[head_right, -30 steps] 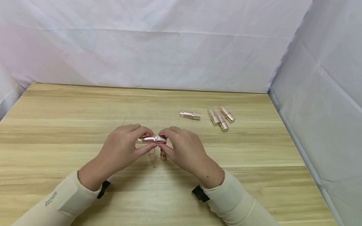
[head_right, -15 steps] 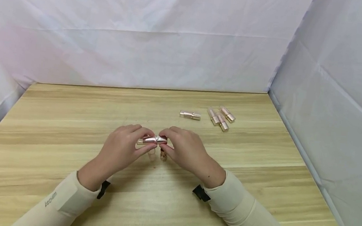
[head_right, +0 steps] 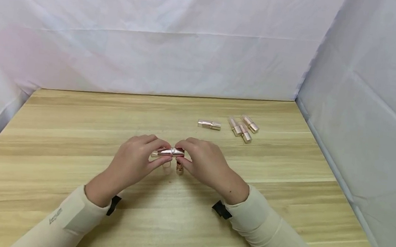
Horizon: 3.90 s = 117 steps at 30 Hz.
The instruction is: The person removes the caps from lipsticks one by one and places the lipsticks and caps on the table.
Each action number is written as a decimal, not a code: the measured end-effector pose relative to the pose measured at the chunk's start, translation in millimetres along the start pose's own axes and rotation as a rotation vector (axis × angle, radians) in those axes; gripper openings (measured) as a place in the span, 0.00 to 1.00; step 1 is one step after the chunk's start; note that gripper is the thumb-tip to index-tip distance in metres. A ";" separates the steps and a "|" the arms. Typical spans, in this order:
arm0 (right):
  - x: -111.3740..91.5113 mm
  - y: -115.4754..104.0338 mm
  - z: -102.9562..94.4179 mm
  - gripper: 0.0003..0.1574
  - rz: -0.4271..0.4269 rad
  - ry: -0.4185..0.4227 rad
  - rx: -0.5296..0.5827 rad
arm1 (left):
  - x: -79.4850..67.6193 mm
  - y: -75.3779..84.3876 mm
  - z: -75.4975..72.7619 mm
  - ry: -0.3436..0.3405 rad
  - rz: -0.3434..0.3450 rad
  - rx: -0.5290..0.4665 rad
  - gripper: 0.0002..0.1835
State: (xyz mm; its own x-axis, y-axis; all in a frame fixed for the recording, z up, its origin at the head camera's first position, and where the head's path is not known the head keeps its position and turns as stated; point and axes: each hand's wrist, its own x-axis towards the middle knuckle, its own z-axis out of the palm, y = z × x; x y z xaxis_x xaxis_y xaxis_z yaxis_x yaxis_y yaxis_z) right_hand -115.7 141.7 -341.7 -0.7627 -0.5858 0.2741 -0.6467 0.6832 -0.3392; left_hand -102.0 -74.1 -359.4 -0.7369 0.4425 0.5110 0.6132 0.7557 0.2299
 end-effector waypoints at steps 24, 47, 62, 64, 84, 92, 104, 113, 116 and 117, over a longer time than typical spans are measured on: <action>2.4 9.1 -4.3 0.10 0.075 -0.021 -0.041 | 3.2 -3.8 -0.2 -0.008 -0.031 0.046 0.13; 1.8 11.9 2.7 0.11 0.119 -0.017 -0.064 | 1.6 -8.5 3.6 -0.032 -0.099 -0.002 0.13; 5.5 14.1 4.7 0.11 0.080 -0.014 -0.024 | 1.7 -9.8 2.4 -0.047 -0.109 0.012 0.11; 5.8 14.6 5.0 0.11 0.083 -0.020 -0.019 | 1.7 -10.0 2.8 -0.045 -0.106 0.015 0.11; 4.6 24.9 12.9 0.09 0.195 -0.130 -0.030 | -2.1 -15.9 11.9 -0.173 -0.202 0.012 0.12; 6.3 25.7 16.1 0.13 0.256 -0.189 -0.067 | -1.9 -16.5 10.5 -0.267 -0.246 0.010 0.12; 9.3 27.9 21.8 0.11 0.267 -0.280 0.043 | -1.9 -15.6 11.6 -0.311 -0.249 0.005 0.12; 8.9 35.1 28.4 0.11 0.269 -0.310 0.108 | -1.9 -14.8 11.8 -0.320 -0.233 0.002 0.12; 8.3 36.3 29.8 0.12 0.274 -0.313 0.121 | -2.1 -15.2 12.9 -0.323 -0.230 0.002 0.12; 8.3 37.3 30.4 0.11 0.276 -0.311 0.125 | -2.1 -15.2 13.1 -0.323 -0.227 0.003 0.12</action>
State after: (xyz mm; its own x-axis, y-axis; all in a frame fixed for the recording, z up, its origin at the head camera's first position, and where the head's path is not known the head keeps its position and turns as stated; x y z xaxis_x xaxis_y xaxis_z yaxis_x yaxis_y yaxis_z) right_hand -145.8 149.1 -379.4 -0.8547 -0.5051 -0.1196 -0.3981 0.7858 -0.4734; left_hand -113.5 -80.2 -374.9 -0.9054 0.3929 0.1610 0.4243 0.8530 0.3039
